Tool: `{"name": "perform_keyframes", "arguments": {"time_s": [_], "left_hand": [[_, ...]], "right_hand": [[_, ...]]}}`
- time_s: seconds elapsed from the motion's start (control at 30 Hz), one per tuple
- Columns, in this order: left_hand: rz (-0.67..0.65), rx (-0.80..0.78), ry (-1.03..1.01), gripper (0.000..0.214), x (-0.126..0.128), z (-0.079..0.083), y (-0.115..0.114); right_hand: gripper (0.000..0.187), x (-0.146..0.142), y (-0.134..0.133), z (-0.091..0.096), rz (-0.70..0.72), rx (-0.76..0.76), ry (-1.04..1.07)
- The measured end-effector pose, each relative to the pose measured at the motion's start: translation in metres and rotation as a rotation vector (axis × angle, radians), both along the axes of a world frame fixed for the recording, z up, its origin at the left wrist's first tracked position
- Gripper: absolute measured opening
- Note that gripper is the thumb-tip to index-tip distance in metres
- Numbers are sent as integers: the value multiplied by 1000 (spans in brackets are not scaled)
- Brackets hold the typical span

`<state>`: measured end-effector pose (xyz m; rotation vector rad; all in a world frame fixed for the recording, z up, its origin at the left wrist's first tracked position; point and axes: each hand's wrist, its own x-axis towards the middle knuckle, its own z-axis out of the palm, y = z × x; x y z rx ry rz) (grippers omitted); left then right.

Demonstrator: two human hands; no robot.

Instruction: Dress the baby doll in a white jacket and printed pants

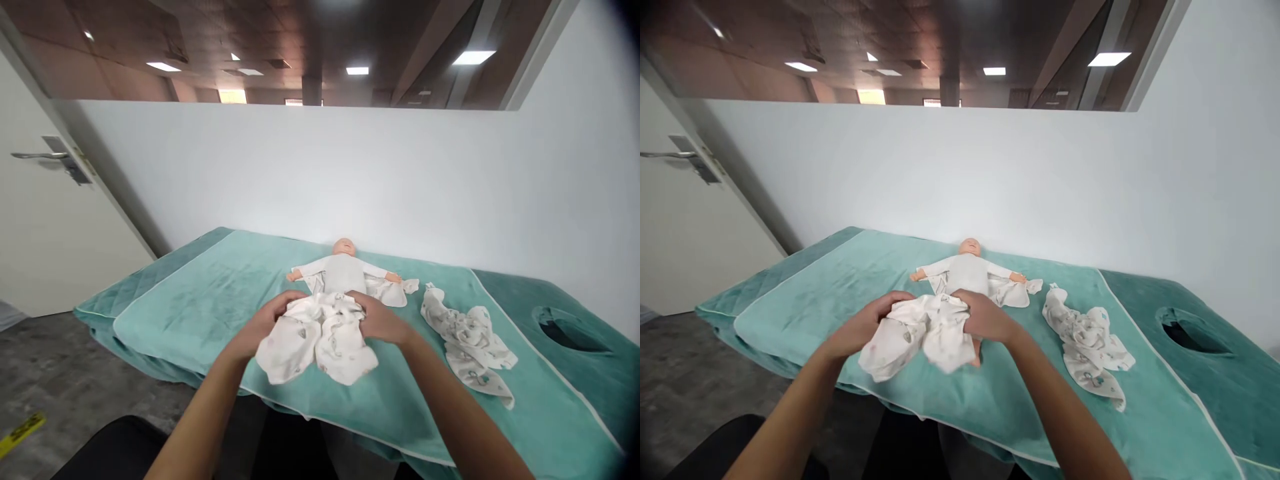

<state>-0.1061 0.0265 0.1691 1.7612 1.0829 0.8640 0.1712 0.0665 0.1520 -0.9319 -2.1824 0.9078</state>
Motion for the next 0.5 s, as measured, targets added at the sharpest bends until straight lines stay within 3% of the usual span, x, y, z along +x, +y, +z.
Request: {"name": "perform_keyframes", "arguments": {"time_s": [0.07, 0.17, 0.27, 0.4, 0.5], "left_hand": [[-57, 121, 258, 48, -8, 18, 1], [-78, 294, 691, 67, -14, 39, 2], [-158, 289, 928, 74, -15, 51, 2], [-260, 275, 931, 52, -15, 52, 2], [-97, 478, 769, 26, -11, 44, 5]], "right_hand": [[40, 7, 7, 17, 24, 126, -146], [41, 10, 12, 37, 63, 307, -399], [35, 4, 11, 44, 147, 329, -628], [30, 3, 11, 41, 227, 248, -703], [18, 9, 10, 52, 128, 194, -548]]}}
